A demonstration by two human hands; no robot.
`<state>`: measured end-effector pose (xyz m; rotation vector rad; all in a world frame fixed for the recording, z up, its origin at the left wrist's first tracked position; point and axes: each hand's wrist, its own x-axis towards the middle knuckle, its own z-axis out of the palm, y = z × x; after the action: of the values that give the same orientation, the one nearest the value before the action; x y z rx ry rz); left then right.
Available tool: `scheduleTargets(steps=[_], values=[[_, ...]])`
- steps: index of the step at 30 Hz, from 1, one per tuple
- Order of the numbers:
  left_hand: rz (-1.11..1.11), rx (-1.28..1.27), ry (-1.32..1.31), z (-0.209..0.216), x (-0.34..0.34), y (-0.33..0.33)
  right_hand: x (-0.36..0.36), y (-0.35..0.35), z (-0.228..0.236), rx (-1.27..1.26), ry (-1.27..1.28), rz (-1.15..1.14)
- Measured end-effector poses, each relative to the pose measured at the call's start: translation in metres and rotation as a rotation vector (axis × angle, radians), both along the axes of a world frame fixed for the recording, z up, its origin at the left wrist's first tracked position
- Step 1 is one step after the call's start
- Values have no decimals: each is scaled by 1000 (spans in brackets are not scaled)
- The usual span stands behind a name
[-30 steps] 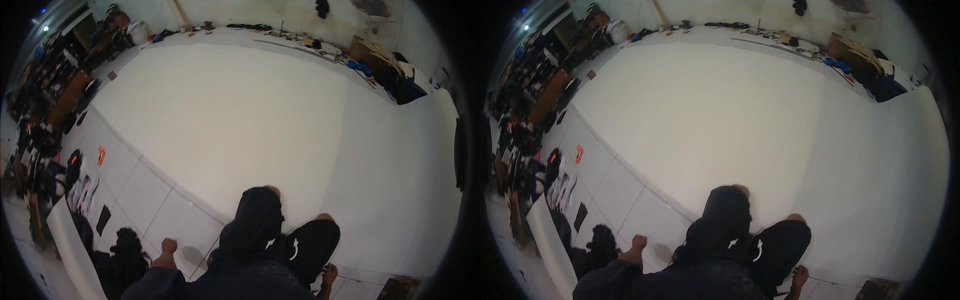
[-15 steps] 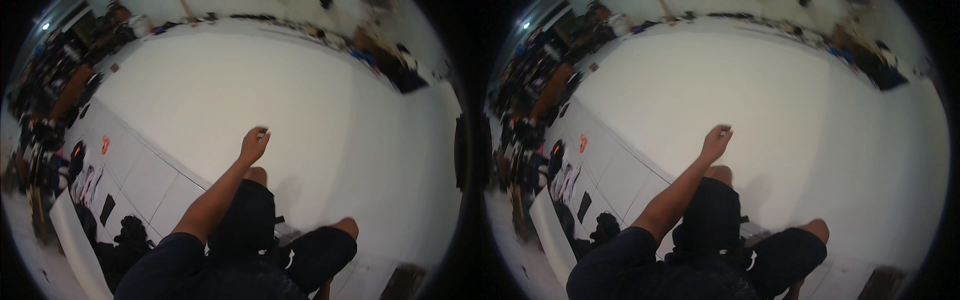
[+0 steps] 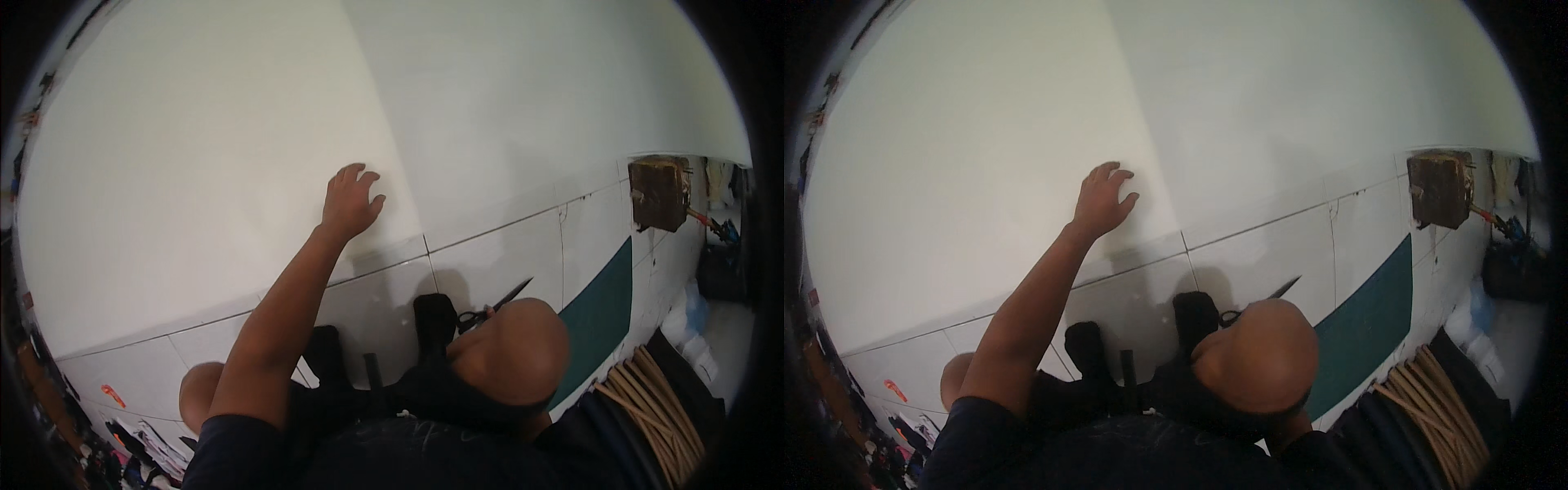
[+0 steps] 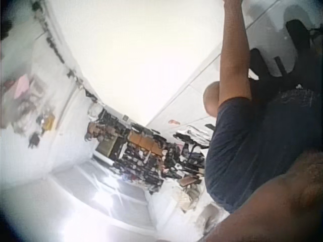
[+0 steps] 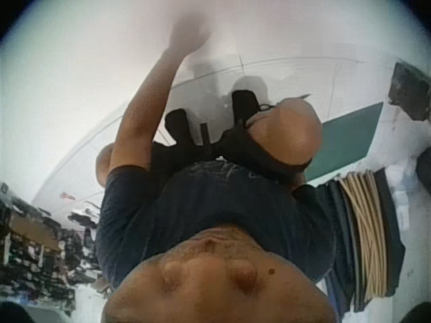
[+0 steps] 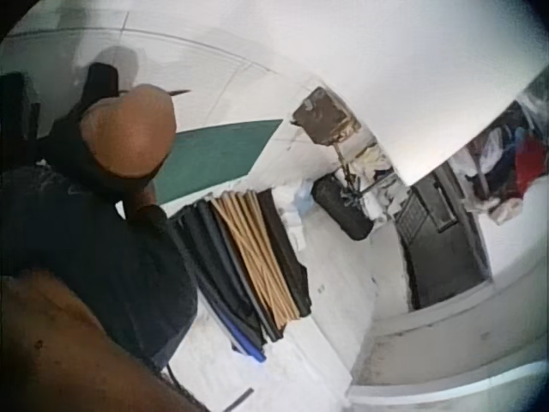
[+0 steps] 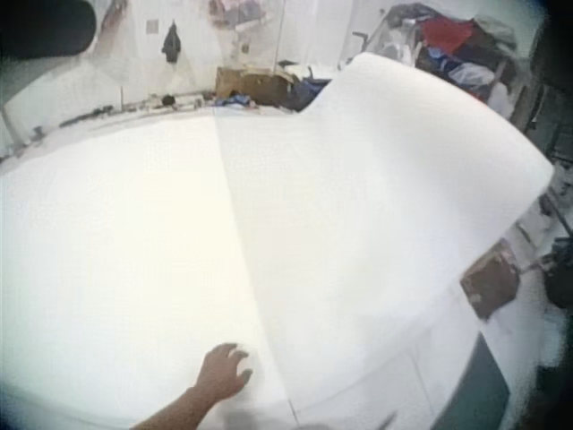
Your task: The person cuts a large piece of white foam using shears and then unrolls another section of foam, smoothing it by hand and positioning a weighted container on the edge.
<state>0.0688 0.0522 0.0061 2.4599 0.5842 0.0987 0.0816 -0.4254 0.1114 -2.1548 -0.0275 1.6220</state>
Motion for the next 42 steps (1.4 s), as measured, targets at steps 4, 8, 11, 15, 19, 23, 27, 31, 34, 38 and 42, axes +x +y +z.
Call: scheduleTargets(steps=[4, 8, 11, 15, 19, 23, 27, 31, 34, 38, 42], values=[[-67, 29, -76, -11, -15, -40, 33, 30, 9, 18, 176, 84], [-73, 67, -27, -10, -33, -62, 30, 39, 0, 48, 258, 98], [-129, 102, 4, -21, -41, -63, 11, 31, -8, 51, 201, 41], [-210, 193, 23, -24, -26, -69, 2, 14, -20, 72, 75, -40], [-138, 222, 24, -36, -30, -73, -2, 13, -62, 73, -36, -63], [-140, 259, 132, -13, -22, -84, -3, 3, -92, 15, -146, -152], [-165, 239, 106, -6, -15, -91, -1, -13, -116, -80, -228, -230], [-133, 296, 105, -8, -13, -89, 2, -20, -141, -107, -267, -313], [-177, 269, 41, -25, -20, -83, 7, 4, -129, 291, -221, -523], [-227, 275, -99, -21, -13, -95, 19, 44, -98, 288, 12, -509], [-181, 153, -26, -19, -12, -93, 3, 64, -107, 243, -241, -327]])
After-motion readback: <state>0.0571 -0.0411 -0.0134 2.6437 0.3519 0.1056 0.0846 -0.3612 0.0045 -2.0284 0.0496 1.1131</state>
